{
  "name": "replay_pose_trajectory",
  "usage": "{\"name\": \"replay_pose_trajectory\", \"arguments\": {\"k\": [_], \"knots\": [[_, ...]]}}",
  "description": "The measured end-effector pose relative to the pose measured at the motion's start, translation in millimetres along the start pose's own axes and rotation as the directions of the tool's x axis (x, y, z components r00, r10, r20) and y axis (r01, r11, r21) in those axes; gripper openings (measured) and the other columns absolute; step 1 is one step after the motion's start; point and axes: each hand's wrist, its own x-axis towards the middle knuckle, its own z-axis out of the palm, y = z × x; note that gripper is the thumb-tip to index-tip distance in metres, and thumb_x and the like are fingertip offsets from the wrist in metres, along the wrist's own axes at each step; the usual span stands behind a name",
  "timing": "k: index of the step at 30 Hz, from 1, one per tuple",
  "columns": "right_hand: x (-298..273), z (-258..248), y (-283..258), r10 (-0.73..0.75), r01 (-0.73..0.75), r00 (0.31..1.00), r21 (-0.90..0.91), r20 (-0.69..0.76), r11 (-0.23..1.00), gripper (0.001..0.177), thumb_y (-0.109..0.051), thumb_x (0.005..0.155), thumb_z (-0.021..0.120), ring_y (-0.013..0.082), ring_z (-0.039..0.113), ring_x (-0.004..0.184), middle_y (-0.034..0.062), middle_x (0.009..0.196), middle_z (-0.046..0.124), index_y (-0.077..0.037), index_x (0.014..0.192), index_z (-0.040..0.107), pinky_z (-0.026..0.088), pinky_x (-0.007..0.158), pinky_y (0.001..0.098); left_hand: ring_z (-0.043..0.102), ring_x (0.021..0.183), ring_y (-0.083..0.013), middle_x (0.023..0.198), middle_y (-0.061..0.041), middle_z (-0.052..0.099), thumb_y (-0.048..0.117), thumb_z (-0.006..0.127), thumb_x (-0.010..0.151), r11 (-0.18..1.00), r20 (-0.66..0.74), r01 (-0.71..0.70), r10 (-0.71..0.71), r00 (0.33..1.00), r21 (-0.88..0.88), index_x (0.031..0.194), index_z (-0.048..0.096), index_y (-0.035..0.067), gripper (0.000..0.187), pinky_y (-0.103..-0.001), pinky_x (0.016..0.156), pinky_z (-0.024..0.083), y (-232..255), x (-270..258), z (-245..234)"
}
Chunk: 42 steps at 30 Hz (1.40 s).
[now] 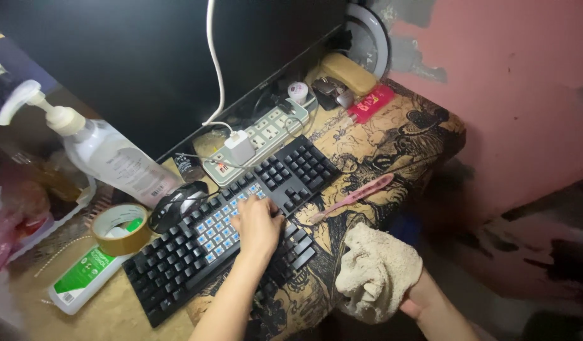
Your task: Cleaning a mechanical keyboard by removing keycaps and brushing the switches with a toothbrush.
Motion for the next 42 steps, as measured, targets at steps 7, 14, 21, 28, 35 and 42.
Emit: {"name": "replay_pose_trajectory", "arguments": {"k": [7,14,21,28,35,42], "knots": [[-2.5,-1.3,-1.3,0.002,-0.003,0.999,0.02,0.043,1.0,0.046,-0.028,0.096,0.055,0.0317,0.072,0.103,0.0206,0.12,0.072,0.003,0.129,0.063,0.059,0.089,0.0489,0.053,0.112,-0.0309,0.104,-0.008,0.066,0.019,0.086,0.069,0.995,-0.124,-0.031,0.019,0.992,-0.093,0.095,0.076,0.011,0.028,-0.05,0.097,0.033,-13.7,-17.0,12.6],[-7.6,6.9,-0.7,0.04,-0.038,0.996,-0.036,0.077,0.999,0.046,-0.027,0.095,0.055,0.0311,0.073,0.102,0.0202,0.119,0.074,0.004,0.129,0.064,0.061,0.087,0.0478,0.056,0.107,-0.0257,0.102,-0.003,0.07,0.019,0.084,0.074,0.971,-0.262,-0.188,0.145,0.954,-0.145,0.094,0.078,0.011,0.023,-0.046,0.097,0.033,-22.2,-20.1,13.6],[-11.3,9.6,0.5,0.078,-0.075,0.996,-0.069,0.035,0.995,0.049,-0.031,0.095,0.055,0.0302,0.074,0.101,0.0194,0.119,0.075,0.002,0.13,0.064,0.061,0.086,0.0471,0.056,0.106,-0.0281,0.101,-0.005,0.069,0.017,0.084,0.073,0.961,-0.241,-0.251,0.219,0.946,-0.113,0.099,0.078,0.01,0.027,-0.046,0.094,0.036,-24.3,-16.9,12.8],[-16.4,18.8,4.2,0.054,-0.053,0.998,-0.064,0.009,0.997,0.051,-0.032,0.093,0.055,0.0292,0.075,0.102,0.0187,0.119,0.076,0.002,0.129,0.065,0.062,0.086,0.0457,0.054,0.103,-0.0294,0.095,-0.007,0.067,0.016,0.085,0.073,0.967,-0.211,-0.231,0.206,0.956,-0.103,0.097,0.079,0.009,0.025,-0.047,0.094,0.037,-21.7,-14.6,14.3],[-3.5,-4.5,15.8,0.061,-0.06,0.998,-0.01,0.023,0.998,0.048,-0.029,0.094,0.059,0.0309,0.072,0.103,0.0204,0.119,0.074,0.003,0.129,0.064,0.059,0.088,0.0472,0.053,0.103,-0.0301,0.097,-0.008,0.063,0.013,0.086,0.069,0.978,-0.215,-0.163,0.132,0.968,-0.133,0.092,0.08,0.009,0.025,-0.046,0.093,0.038,-13.1,-12.4,13.4],[4.4,-9.8,23.6,0.067,-0.069,0.997,0.083,0.037,0.994,0.048,-0.03,0.093,0.056,0.0322,0.073,0.103,0.0205,0.12,0.073,0.002,0.128,0.063,0.06,0.088,0.0492,0.053,0.108,-0.0307,0.1,-0.01,0.066,0.016,0.088,0.068,0.996,-0.072,0.017,-0.024,0.997,-0.091,0.091,0.08,0.011,0.025,-0.049,0.093,0.036,-8.4,-5.2,7.6]]}}
